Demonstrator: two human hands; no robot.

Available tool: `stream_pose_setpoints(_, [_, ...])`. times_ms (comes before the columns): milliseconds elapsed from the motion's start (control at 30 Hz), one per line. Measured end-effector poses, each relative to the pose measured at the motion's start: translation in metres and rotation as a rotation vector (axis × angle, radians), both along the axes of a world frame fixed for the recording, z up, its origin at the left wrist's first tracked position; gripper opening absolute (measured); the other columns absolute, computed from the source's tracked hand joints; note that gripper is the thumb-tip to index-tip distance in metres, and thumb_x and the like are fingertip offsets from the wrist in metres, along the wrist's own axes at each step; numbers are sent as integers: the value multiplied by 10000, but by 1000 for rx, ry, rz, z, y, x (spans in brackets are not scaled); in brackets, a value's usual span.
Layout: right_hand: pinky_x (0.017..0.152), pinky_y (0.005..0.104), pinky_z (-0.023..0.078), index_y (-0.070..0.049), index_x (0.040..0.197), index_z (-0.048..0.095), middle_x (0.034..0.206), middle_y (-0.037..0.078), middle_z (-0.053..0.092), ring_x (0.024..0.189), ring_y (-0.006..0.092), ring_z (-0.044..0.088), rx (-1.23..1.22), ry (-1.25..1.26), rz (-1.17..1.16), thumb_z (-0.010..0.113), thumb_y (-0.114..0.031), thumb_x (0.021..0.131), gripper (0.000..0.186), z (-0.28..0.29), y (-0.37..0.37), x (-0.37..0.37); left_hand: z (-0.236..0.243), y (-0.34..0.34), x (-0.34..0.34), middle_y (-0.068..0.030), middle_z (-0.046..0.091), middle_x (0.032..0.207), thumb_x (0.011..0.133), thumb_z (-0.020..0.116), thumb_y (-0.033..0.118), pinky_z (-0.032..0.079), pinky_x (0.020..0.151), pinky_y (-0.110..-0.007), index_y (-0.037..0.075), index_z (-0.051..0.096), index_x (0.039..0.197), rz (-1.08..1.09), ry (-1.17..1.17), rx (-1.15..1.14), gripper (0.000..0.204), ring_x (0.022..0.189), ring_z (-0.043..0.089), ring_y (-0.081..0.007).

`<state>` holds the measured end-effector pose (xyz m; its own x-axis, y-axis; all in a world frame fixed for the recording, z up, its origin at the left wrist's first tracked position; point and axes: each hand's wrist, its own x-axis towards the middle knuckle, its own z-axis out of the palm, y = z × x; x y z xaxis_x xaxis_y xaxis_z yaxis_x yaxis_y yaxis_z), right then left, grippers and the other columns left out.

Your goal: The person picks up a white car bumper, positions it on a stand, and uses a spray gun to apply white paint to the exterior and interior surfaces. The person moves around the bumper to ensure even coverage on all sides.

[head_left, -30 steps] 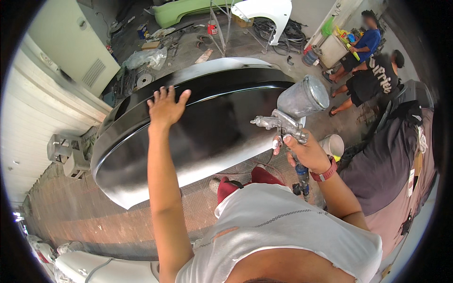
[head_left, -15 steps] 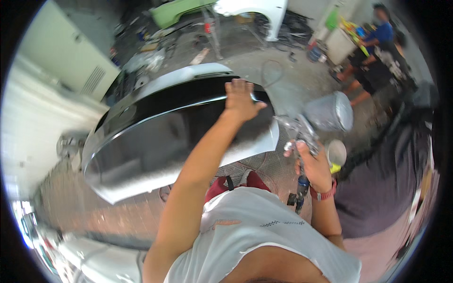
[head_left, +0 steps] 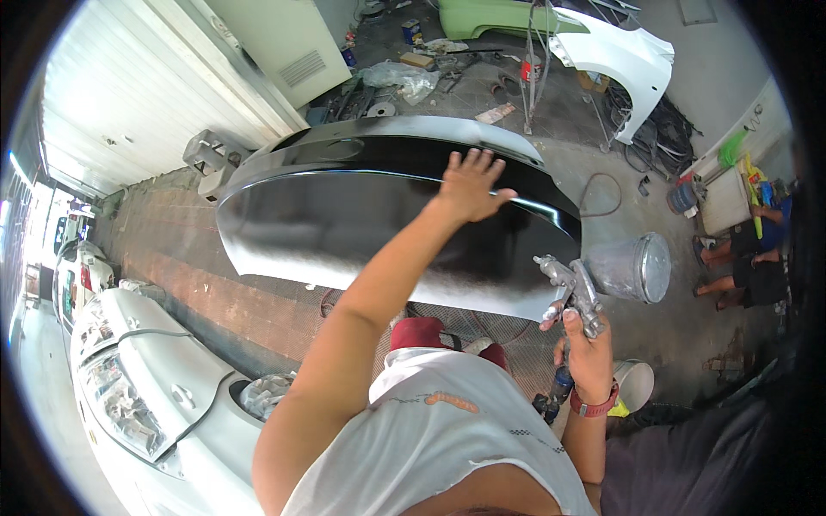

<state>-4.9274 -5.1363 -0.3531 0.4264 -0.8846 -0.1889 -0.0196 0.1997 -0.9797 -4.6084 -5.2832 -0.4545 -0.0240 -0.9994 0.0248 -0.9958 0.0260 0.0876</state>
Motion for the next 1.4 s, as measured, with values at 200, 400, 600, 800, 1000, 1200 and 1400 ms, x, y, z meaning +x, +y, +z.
stream_pose_setpoints(200, [481, 238, 506, 36, 1328, 599, 1014, 109, 695, 851, 148, 692, -77, 69, 128, 589, -331, 1089, 438, 32, 0, 48, 41, 59, 147, -142, 352, 1700, 1034, 303, 750, 177, 1293, -549, 157, 421, 1626, 297, 105, 25, 846, 1593, 277, -333])
stream_pose_setpoints(400, [463, 231, 488, 16, 1387, 573, 1009, 110, 699, 809, 160, 685, -54, 38, 160, 581, -327, 1089, 454, 49, 9, 163, 40, 135, 331, -92, 273, 1740, 1022, 251, 777, 135, 1308, -534, 204, 372, 1652, 532, 213, 115, 860, 1623, 195, -296])
stream_pose_setpoints(600, [466, 225, 493, 12, 1419, 546, 1025, 113, 699, 841, 167, 691, -3, 74, 182, 580, -287, 1087, 448, 51, 18, 251, 9, 211, 491, -77, 238, 1754, 1022, 250, 767, 131, 1302, -570, 225, 337, 1668, 780, 306, 157, 848, 1632, 161, -288])
stream_pose_setpoints(800, [463, 232, 504, 5, 1461, 510, 1020, 135, 694, 835, 183, 692, 6, 111, 107, 581, -305, 1091, 488, 49, 20, 283, -36, 215, 609, -203, 275, 1716, 1004, 239, 800, 209, 1290, -506, 106, 296, 1667, 847, 437, 273, 962, 1591, 255, -378])
stream_pose_setpoints(1000, [463, 231, 506, 21, 1445, 520, 1032, 132, 695, 828, 179, 696, -18, 171, 60, 574, -298, 1098, 474, 56, 6, 285, -38, 155, 591, -209, 249, 1723, 994, 260, 819, 213, 1293, -505, 105, 245, 1681, 817, 317, 353, 991, 1591, 244, -394])
stream_pose_setpoints(1200, [501, 206, 514, 43, 1417, 549, 1036, 103, 703, 832, 114, 676, 38, 131, -43, 579, -242, 1089, 435, 49, -12, 259, -13, 75, 488, -189, 181, 1745, 1012, 221, 802, 155, 1305, -545, 118, 306, 1665, 475, 200, 527, 949, 1620, 131, -388])
stream_pose_setpoints(1400, [512, 204, 517, 38, 1410, 549, 1058, 95, 699, 857, 103, 671, 58, 60, -133, 587, -184, 1087, 394, 36, -43, 215, 15, -11, 384, -272, 457, 1590, 993, 201, 830, 271, 1274, -457, 6, 522, 1522, 286, 203, 752, 1030, 1533, 359, -420])
